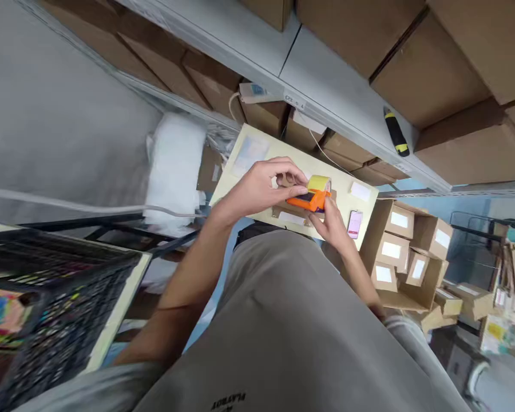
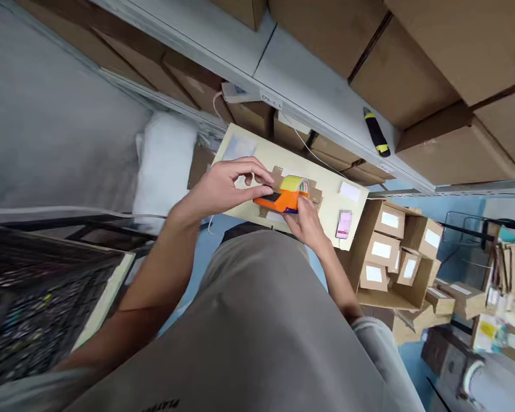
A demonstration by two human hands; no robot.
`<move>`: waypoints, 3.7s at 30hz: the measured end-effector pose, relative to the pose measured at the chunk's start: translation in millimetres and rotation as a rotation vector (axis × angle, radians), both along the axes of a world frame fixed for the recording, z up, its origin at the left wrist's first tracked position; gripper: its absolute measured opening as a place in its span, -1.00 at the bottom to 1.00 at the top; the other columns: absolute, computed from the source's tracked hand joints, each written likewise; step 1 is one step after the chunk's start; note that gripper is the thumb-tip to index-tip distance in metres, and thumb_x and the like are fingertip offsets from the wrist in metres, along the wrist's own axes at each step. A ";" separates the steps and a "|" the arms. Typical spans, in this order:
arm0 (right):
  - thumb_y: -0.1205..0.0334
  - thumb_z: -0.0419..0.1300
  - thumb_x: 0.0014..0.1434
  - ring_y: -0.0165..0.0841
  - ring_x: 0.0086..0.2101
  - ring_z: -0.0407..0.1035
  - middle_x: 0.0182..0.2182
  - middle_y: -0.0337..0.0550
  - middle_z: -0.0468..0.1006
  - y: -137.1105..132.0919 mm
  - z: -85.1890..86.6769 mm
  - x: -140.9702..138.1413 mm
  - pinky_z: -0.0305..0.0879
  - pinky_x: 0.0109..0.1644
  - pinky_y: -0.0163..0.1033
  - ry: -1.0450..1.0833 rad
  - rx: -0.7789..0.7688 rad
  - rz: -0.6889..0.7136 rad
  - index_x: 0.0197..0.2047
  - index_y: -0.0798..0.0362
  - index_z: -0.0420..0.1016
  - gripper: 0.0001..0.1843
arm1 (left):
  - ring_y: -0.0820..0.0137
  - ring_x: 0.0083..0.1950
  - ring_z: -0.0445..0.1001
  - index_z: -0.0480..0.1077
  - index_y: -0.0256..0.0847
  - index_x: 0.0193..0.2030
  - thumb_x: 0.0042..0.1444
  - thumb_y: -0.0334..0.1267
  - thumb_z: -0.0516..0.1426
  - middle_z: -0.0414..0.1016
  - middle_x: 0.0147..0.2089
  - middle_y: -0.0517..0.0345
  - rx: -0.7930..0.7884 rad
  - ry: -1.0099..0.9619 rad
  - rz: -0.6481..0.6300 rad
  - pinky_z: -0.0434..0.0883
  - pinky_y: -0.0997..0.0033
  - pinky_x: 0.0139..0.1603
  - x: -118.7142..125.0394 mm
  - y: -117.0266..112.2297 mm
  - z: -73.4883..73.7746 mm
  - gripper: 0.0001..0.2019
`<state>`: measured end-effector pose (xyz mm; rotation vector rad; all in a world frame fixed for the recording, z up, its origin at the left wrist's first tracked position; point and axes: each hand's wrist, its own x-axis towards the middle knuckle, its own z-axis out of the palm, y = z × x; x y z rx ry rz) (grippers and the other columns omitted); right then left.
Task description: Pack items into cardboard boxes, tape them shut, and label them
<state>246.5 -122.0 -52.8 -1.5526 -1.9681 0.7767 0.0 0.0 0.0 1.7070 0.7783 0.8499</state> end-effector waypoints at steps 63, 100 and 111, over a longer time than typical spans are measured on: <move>-0.75 0.26 0.15 -0.24 -0.30 0.52 -0.24 -0.05 0.75 98.2 -24.0 59.3 0.39 -0.19 -0.23 -0.293 -0.917 0.034 -0.07 0.14 0.74 0.00 | 0.48 -0.39 0.42 0.64 -0.24 -0.28 -0.05 -0.08 0.50 0.61 -0.35 0.14 -1.148 -0.194 0.655 0.44 0.43 -0.31 15.5 -26.5 -291.5 -0.69; -0.70 0.31 0.24 -0.02 -0.19 0.61 -0.17 0.17 0.76 98.5 -75.6 64.2 0.41 -0.10 -0.07 -0.397 -0.740 0.190 -0.14 0.07 0.74 -0.12 | 0.30 -0.18 0.57 0.58 -0.17 -0.13 0.20 -0.09 0.41 0.69 -0.12 0.06 -0.580 0.300 0.868 0.48 0.34 -0.04 63.3 -46.1 -242.3 -0.76; -0.71 0.38 0.15 -0.15 -0.41 0.52 -0.52 -0.02 0.62 44.0 -11.7 225.9 0.31 -0.25 -0.09 -0.339 -0.988 0.129 -0.41 0.06 0.70 -0.13 | 0.33 -0.20 0.50 0.57 -0.16 -0.14 0.22 -0.14 0.37 0.64 -0.17 0.11 -0.500 0.358 0.920 0.46 0.32 -0.02 69.9 -46.8 -245.2 -0.82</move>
